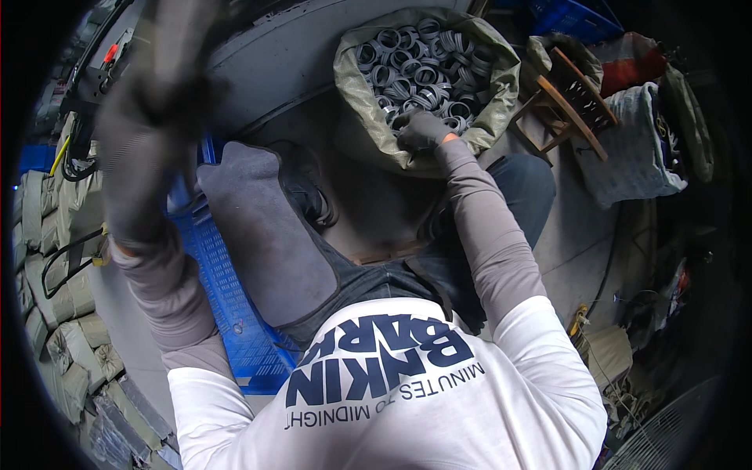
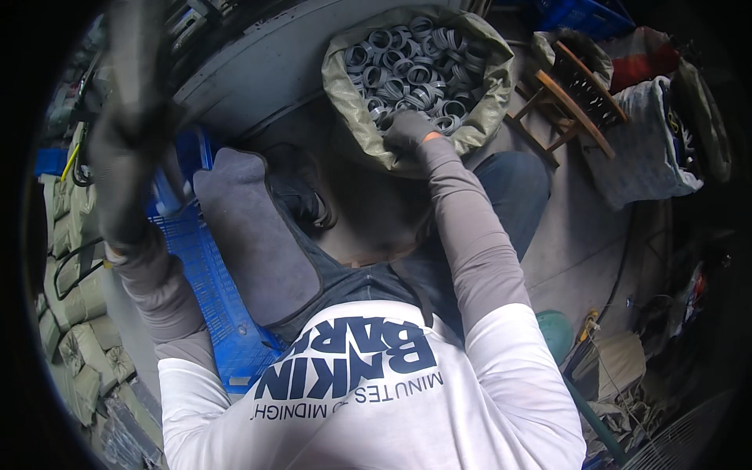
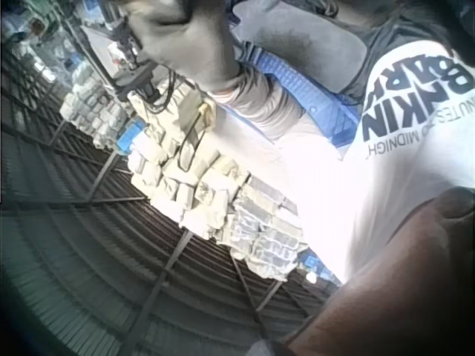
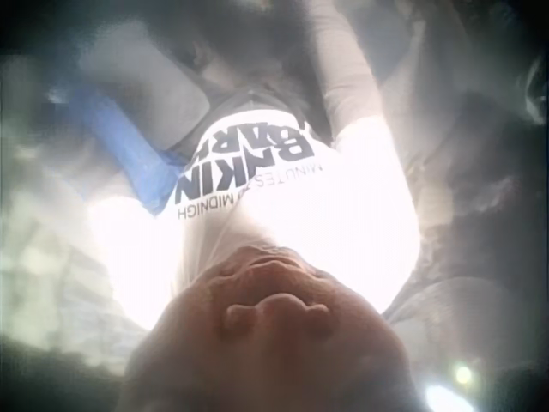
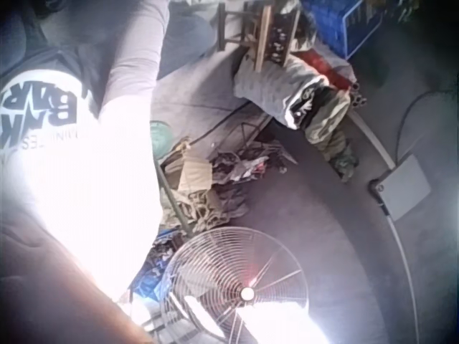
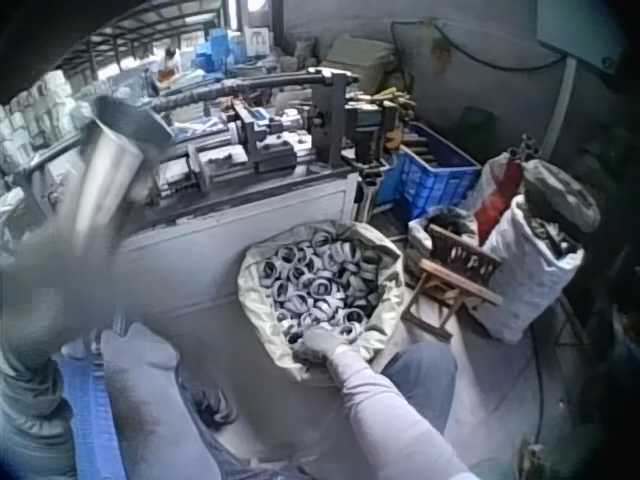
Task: The person takes metal pipes from a basket, fits rings onto both ends of each pipe, inserts them into a machine, and places them back into the basket. The person then adjusts the bag of rings, stands up, and removes their gloves.
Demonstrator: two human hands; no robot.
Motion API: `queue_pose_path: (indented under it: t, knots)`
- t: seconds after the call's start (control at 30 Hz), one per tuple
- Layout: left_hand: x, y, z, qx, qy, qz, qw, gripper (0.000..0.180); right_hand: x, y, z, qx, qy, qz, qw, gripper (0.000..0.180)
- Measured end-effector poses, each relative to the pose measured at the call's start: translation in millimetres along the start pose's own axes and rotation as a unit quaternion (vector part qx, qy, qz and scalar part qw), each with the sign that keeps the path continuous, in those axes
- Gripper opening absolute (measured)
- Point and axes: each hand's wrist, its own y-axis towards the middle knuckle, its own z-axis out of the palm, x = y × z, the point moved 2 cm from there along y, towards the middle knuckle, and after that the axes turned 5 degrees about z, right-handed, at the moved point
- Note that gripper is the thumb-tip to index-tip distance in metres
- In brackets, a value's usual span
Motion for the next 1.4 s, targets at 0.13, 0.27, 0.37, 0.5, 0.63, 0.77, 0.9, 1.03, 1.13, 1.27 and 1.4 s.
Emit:
queue_pose_path:
  t: [0.13, 0.27, 0.37, 0.5, 0.63, 0.77, 0.9, 1.03, 1.13, 1.27, 1.4]
  knots:
    - [36.8, -46.0, 43.5, 0.151, 0.334, 0.073, 0.928, 0.067, 2.7, 3.6, 12.6, 0.023, 0.025, -0.044, 0.998, 0.038]
    - [76.6, -85.6, 62.8, 0.156, 0.350, 0.056, 0.922, 0.067, -2.5, 8.4, 16.4, -0.012, 0.011, 0.025, 1.000, 0.032]
    - [88.9, -87.2, 70.2, 0.119, 0.332, 0.047, 0.934, 0.068, -39.5, 15.5, 13.9, -0.103, -0.036, -0.033, 0.993, 0.031]
    - [94.6, -90.8, 64.1, 0.114, 0.348, 0.041, 0.929, 0.067, -18.8, -6.2, -9.9, -0.043, 0.461, 0.120, 0.878, 0.024]
    - [93.3, -88.5, 66.0, 0.130, 0.353, 0.030, 0.926, 0.062, -9.7, -40.0, -40.1, -0.339, 0.187, -0.400, 0.831, 0.054]
    - [92.9, -92.2, 62.5, 0.128, 0.344, 0.017, 0.930, 0.064, 44.3, -70.3, -42.8, 0.049, 0.687, -0.263, 0.675, 0.069]
    - [92.5, -91.5, 63.8, 0.122, 0.344, 0.022, 0.931, 0.065, 78.1, -87.8, -51.5, 0.174, 0.738, -0.242, 0.605, 0.078]
    - [92.1, -90.7, 64.3, 0.131, 0.350, 0.018, 0.927, 0.065, 86.8, -88.4, -48.4, 0.171, 0.715, -0.237, 0.635, 0.075]
    - [93.2, -91.1, 64.9, 0.129, 0.354, 0.020, 0.926, 0.065, 100.1, -95.4, -49.6, 0.141, 0.706, -0.223, 0.658, 0.071]
    - [92.6, -90.8, 67.5, 0.118, 0.356, 0.053, 0.925, 0.062, 94.8, -88.9, -42.6, 0.075, 0.735, -0.228, 0.634, 0.054]
    - [88.7, -89.4, 71.4, 0.130, 0.357, 0.070, 0.922, 0.062, 91.9, -73.7, -30.8, -0.155, 0.466, -0.412, 0.767, 0.028]
